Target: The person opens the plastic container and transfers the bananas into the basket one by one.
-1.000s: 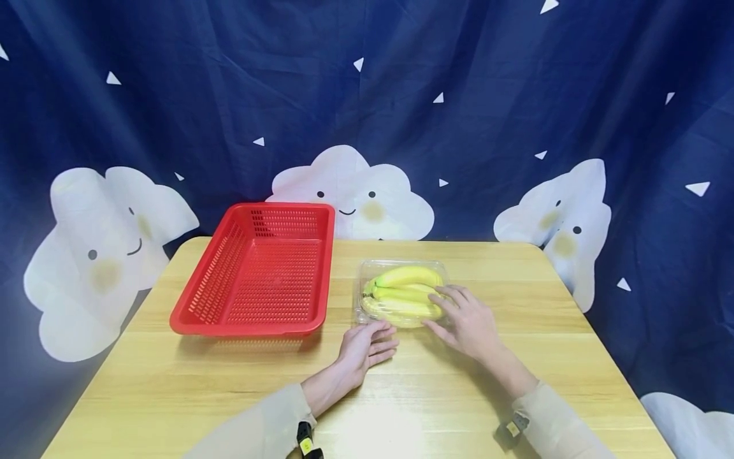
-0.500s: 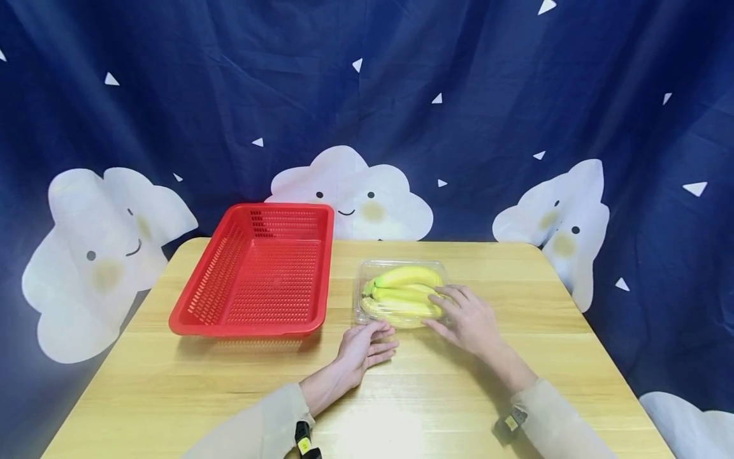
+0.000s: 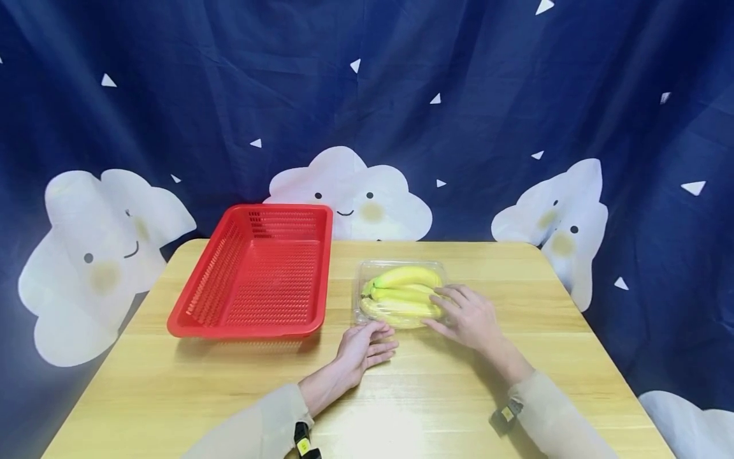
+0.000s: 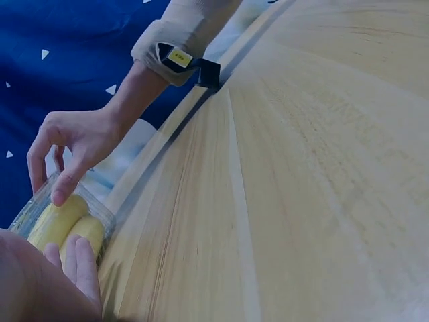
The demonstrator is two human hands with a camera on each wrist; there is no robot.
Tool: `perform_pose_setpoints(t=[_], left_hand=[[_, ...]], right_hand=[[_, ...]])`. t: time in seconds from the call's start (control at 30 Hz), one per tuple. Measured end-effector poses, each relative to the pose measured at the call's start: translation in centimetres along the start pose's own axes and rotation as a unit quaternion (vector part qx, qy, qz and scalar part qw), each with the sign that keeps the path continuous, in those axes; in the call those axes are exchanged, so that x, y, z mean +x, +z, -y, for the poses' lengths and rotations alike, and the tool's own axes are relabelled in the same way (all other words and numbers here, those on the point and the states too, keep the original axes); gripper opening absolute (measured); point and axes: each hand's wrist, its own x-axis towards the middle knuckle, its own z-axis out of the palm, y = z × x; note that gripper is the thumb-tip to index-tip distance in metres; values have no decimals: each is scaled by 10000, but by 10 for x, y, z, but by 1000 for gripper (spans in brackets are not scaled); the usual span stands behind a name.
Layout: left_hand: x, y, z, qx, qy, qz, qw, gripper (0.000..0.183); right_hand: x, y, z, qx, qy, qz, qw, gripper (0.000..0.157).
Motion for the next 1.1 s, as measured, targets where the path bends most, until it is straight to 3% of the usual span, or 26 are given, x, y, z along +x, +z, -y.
perform_pose_setpoints(t=[0.17, 0.6, 1.1], left_hand=[[-1, 1, 0, 30, 25, 5, 10000, 33], [1, 0, 2, 72, 22, 28, 10000, 25], [-1, 0, 1, 96, 55, 70, 9999, 28]], right_hand=[[-1, -1, -3, -103, -177, 37, 9998, 53], [3, 4, -9, -497, -954, -418, 9933, 51], [9, 6, -14, -488, -1357, -786, 9864, 47]])
